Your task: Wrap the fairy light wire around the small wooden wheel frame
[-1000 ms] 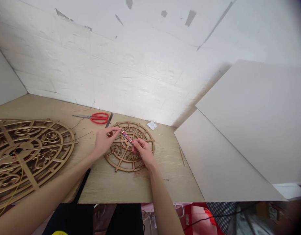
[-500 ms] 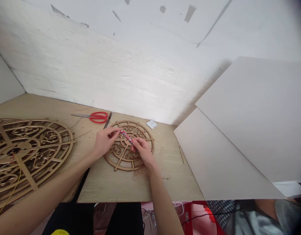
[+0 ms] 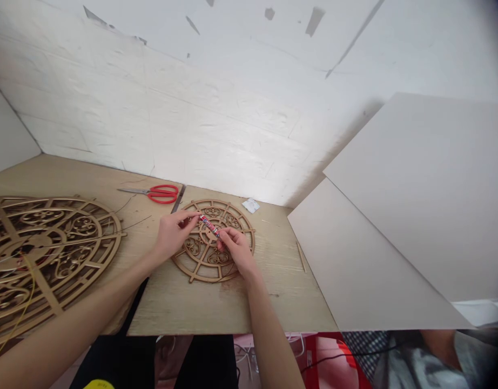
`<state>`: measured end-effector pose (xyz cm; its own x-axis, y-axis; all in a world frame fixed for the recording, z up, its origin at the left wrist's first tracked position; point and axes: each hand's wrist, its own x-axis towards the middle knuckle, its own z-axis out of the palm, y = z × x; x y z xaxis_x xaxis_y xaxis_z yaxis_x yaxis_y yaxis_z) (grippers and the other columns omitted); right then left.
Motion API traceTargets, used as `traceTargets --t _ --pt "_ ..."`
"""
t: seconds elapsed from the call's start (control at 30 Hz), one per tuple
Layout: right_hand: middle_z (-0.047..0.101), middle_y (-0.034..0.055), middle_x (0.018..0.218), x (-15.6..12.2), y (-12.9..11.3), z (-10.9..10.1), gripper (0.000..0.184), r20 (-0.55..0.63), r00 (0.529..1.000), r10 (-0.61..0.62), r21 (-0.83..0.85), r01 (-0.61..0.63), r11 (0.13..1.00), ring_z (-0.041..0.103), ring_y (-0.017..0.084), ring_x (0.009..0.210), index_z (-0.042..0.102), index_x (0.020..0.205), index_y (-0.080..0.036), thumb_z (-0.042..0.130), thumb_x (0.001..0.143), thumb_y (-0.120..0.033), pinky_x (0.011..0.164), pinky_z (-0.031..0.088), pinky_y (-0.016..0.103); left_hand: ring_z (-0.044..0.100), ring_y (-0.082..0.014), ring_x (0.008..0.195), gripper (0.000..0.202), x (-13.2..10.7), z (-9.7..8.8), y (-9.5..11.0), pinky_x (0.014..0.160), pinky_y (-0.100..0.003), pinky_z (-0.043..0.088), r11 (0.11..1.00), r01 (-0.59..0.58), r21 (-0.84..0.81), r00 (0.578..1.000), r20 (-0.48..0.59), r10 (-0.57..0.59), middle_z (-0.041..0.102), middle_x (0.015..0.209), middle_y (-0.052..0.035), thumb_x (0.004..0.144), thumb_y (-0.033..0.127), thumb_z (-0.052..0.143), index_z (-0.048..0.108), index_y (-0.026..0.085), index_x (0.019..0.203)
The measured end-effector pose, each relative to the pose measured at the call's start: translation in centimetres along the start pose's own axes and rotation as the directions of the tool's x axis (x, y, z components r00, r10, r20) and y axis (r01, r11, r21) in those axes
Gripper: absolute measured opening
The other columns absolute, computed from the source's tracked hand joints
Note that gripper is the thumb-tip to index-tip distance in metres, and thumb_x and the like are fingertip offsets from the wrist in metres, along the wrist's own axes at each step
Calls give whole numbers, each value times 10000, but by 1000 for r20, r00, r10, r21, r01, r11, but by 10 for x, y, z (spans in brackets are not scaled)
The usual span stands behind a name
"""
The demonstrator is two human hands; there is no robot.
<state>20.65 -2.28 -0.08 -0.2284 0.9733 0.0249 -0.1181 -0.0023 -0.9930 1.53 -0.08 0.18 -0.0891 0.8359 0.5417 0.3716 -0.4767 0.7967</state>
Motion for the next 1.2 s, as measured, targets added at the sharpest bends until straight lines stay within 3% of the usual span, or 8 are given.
traceTargets --t 0.37,0.67,0.97,1.2 --pt "591 -36 586 1 1 -1 389 -1 1000 14 2 -14 1000 471 111 532 626 811 -195 720 740 -566 552 368 252 606 -136 584 238 0 0 -1 544 -249 480 1000 -20 -7 1000 -1 20 771 833 -48 818 327 611 777 177 898" --pt "585 -39 585 0 -1 0 383 -5 1000 23 -8 -23 1000 472 111 534 618 811 -197 715 736 -560 556 367 251 590 -135 578 211 -1 -2 -1 562 -254 478 993 -117 30 993 21 116 732 762 -40 839 282 598 773 191 912" --pt "566 -43 569 -1 0 0 382 -4 1000 12 -36 -12 999 457 105 523 601 782 -190 702 747 -556 551 358 248 606 -152 622 215 -1 -2 -2 605 -269 492 979 -183 90 981 81 176 734 817 -63 849 310 565 743 190 873" --pt "566 -37 590 0 3 1 383 6 1000 -6 -98 6 995 477 113 536 590 796 -197 674 765 -569 552 362 249 578 -137 527 222 -3 0 3 529 -251 466 996 -22 84 978 209 4 674 708 -12 854 409 580 643 197 860"
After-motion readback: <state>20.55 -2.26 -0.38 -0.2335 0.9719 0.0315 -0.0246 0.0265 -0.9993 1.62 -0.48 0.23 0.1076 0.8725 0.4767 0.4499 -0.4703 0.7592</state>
